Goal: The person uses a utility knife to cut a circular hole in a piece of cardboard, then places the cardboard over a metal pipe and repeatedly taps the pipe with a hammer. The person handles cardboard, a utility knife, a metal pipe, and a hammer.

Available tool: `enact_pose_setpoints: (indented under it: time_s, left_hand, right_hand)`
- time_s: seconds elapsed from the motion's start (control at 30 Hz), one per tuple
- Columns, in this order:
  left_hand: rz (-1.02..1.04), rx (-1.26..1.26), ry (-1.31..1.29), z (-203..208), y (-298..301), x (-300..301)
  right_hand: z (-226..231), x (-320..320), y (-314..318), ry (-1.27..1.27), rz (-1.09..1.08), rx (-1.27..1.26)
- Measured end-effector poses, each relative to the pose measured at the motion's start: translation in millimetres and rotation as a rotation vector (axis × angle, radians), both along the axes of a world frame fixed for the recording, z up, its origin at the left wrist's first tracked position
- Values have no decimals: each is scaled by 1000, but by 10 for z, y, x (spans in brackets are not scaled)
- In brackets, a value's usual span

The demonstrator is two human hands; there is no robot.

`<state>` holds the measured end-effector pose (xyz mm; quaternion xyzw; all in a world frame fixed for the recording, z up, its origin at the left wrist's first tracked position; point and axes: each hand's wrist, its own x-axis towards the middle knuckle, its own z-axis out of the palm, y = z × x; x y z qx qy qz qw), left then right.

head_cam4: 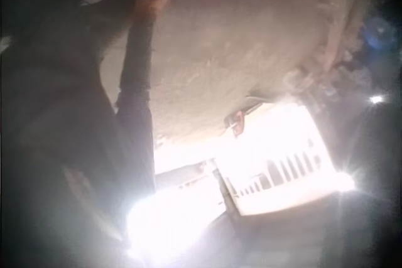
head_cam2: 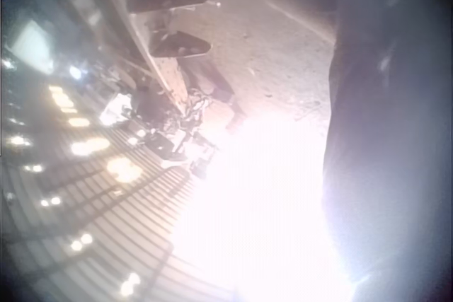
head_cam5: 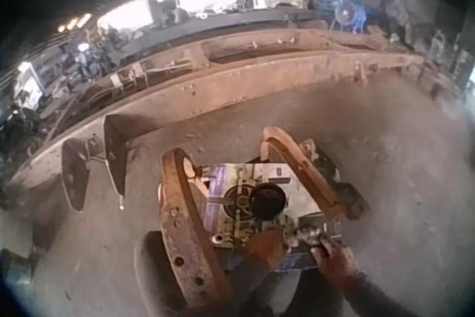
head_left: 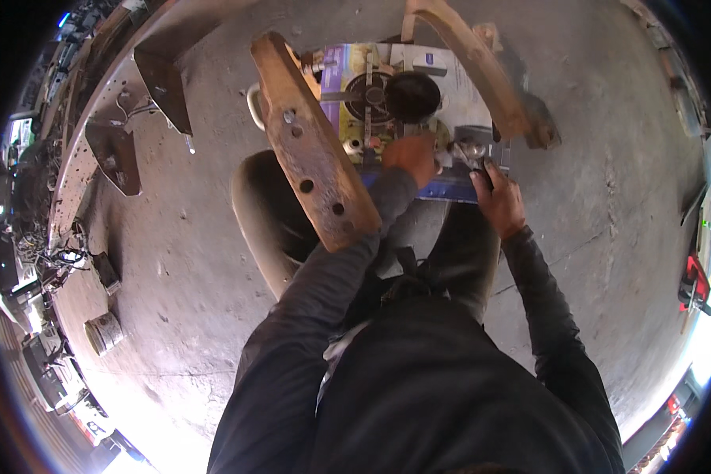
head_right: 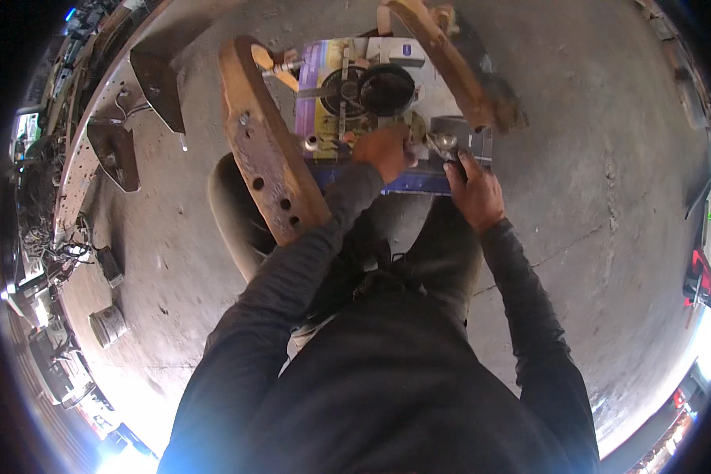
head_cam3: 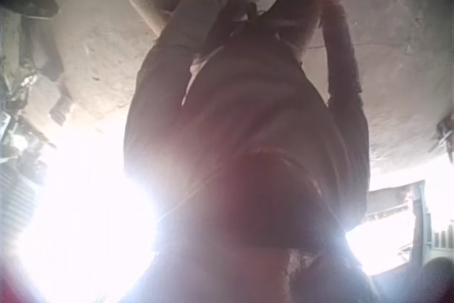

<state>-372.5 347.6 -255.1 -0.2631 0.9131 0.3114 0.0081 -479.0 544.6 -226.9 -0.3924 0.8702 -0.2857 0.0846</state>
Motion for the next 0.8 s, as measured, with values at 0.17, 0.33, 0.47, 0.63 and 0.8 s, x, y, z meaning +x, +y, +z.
enact_pose_setpoints:
  time_s: [0.17, 0.33, 0.47, 0.63, 0.8]
  left_hand:
    - [6, -33, -39, 56, -9, -21]
    - [-56, -60, -31, 46, -57, -44]
    - [9, -71, 47, 76, 52, -108]
    - [61, -47, 94, -17, 61, -195]
    - [-28, -61, 7, -71, 3, -317]
  right_hand:
    - [103, 17, 44, -99, -79, -172]
    - [-106, -74, -1, 47, 6, -35]
    - [-184, -79, 26, 85, 48, -124]
    - [-13, -156, 18, 1, 88, -95]
    - [62, -216, 2, 60, 54, -163]
